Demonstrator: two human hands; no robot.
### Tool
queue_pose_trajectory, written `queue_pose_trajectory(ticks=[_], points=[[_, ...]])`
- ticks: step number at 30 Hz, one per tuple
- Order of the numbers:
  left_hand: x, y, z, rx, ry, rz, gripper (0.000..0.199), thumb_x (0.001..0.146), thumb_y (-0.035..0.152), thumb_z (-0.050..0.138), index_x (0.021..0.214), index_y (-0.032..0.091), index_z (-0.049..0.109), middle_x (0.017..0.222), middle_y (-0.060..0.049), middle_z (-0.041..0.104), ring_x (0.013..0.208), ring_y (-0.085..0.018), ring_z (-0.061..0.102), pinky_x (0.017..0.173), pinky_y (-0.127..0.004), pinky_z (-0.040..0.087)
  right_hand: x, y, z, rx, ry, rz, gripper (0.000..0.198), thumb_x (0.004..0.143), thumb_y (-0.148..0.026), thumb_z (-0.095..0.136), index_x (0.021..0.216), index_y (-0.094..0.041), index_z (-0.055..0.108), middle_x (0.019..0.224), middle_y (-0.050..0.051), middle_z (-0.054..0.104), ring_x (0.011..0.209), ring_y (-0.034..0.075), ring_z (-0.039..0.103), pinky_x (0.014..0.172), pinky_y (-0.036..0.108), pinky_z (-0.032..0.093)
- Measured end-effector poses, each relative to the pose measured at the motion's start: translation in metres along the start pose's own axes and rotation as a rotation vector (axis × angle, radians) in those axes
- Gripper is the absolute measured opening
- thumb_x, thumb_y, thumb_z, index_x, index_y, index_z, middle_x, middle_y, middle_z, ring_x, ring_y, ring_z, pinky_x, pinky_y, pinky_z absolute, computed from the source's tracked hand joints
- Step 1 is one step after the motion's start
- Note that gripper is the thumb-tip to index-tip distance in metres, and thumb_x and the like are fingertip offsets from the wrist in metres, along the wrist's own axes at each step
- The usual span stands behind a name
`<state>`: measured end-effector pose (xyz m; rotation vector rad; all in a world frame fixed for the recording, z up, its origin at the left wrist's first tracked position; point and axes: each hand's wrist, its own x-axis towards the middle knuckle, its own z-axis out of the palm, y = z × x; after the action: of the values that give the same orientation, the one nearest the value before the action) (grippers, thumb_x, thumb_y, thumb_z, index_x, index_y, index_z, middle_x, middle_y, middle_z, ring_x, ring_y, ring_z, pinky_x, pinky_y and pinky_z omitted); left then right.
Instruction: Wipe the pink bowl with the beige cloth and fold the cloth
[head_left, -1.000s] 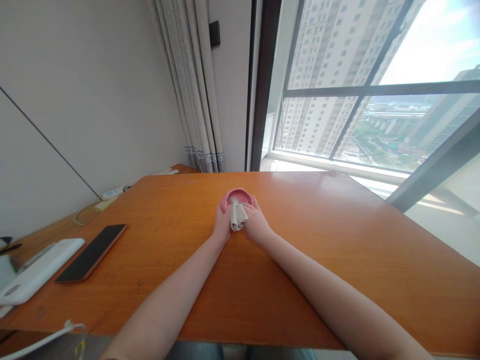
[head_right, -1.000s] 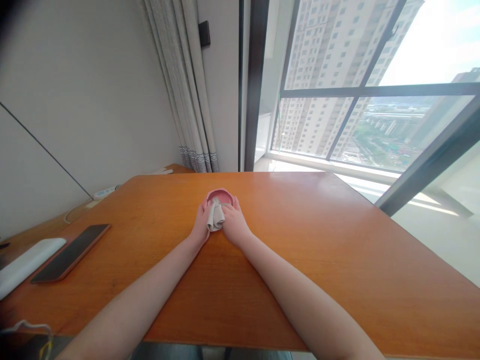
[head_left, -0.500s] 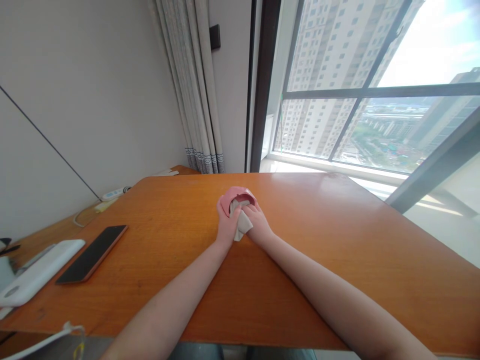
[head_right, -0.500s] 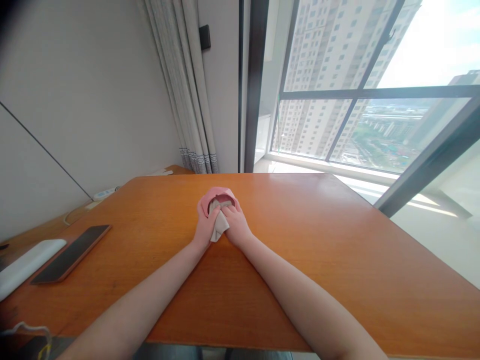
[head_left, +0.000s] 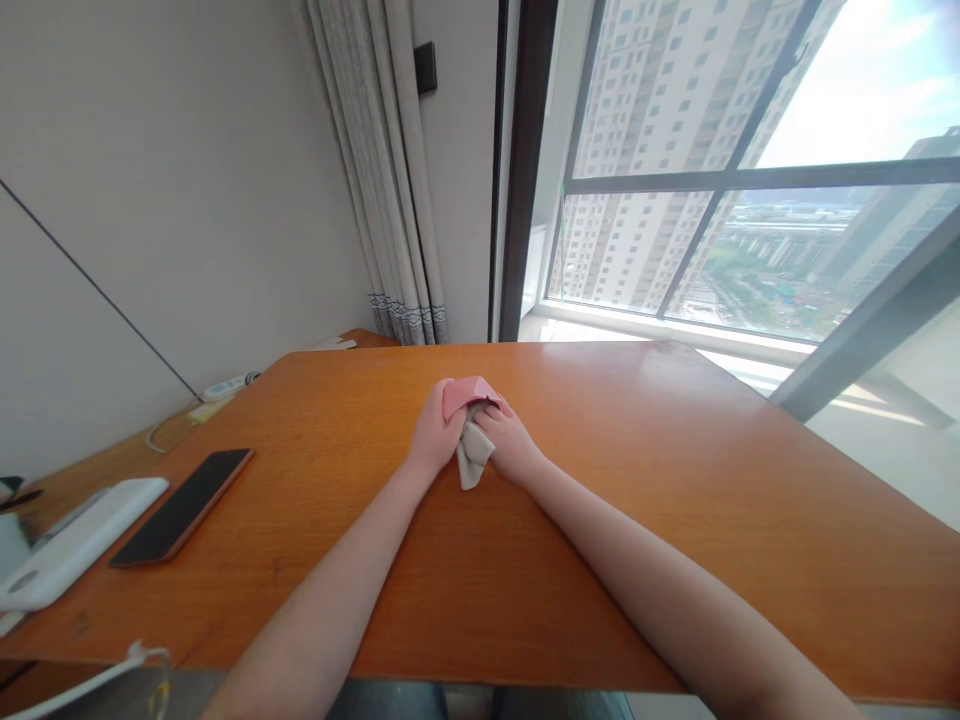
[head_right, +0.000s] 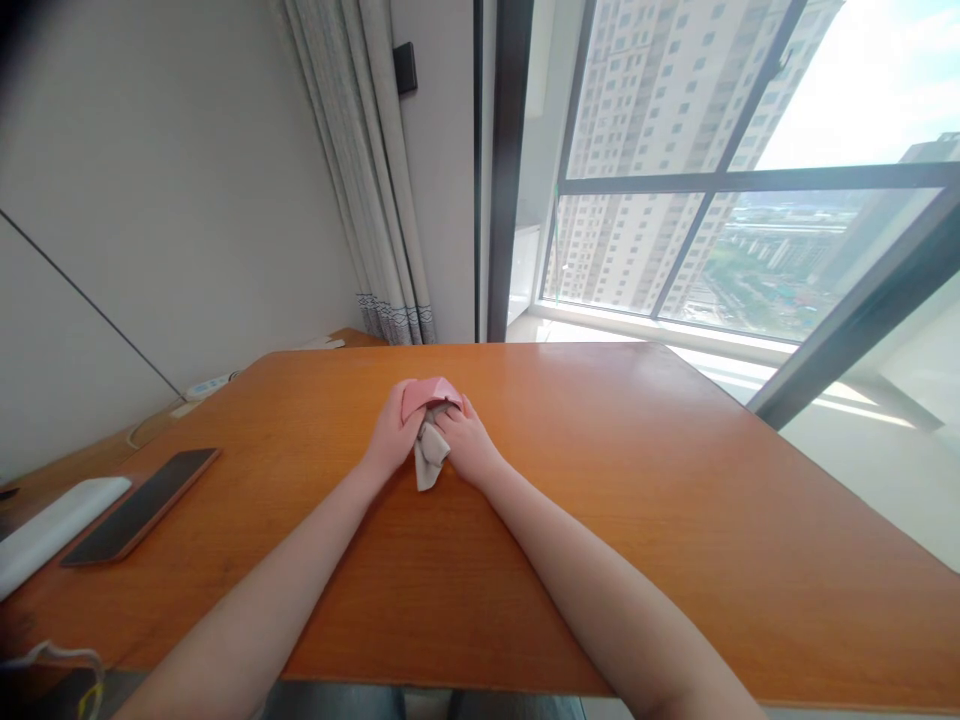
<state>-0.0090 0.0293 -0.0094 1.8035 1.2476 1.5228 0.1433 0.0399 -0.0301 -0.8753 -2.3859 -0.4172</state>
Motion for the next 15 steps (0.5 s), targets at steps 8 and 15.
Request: queue_pose_trajectory(ticks=[8, 15], points=[[-0.019, -0.006, 0.037, -0.447, 0.157, -0.369, 0.044, 0.083, 0.034, 0.054, 0.123, 0.022, 0.04, 0.121, -0.008, 0.055, 0.112, -0.018, 0.054, 0.096, -0.031, 0.042, -0.003, -0.007, 0.005, -0.005, 0.074, 0.182, 0.019, 0.087, -0.02, 0.046, 0.084, -0.019, 0.065, 0.08, 0.006, 0.058, 0.082, 0.021, 0.048, 0.103, 0.046, 0.03], [-0.011, -0.013, 0.026, -0.276, 0.246, -0.314, 0.03, 0.085, 0.031, 0.045, 0.114, 0.021, 0.044, 0.116, -0.007, 0.056, 0.11, -0.018, 0.053, 0.097, -0.031, 0.04, 0.002, -0.008, -0.001, 0.053, 0.046, 0.121, 0.021, 0.088, -0.017, 0.043, 0.089, -0.019, 0.064, 0.083, 0.007, 0.057, 0.087, 0.021, 0.049, 0.104, 0.046, 0.031]])
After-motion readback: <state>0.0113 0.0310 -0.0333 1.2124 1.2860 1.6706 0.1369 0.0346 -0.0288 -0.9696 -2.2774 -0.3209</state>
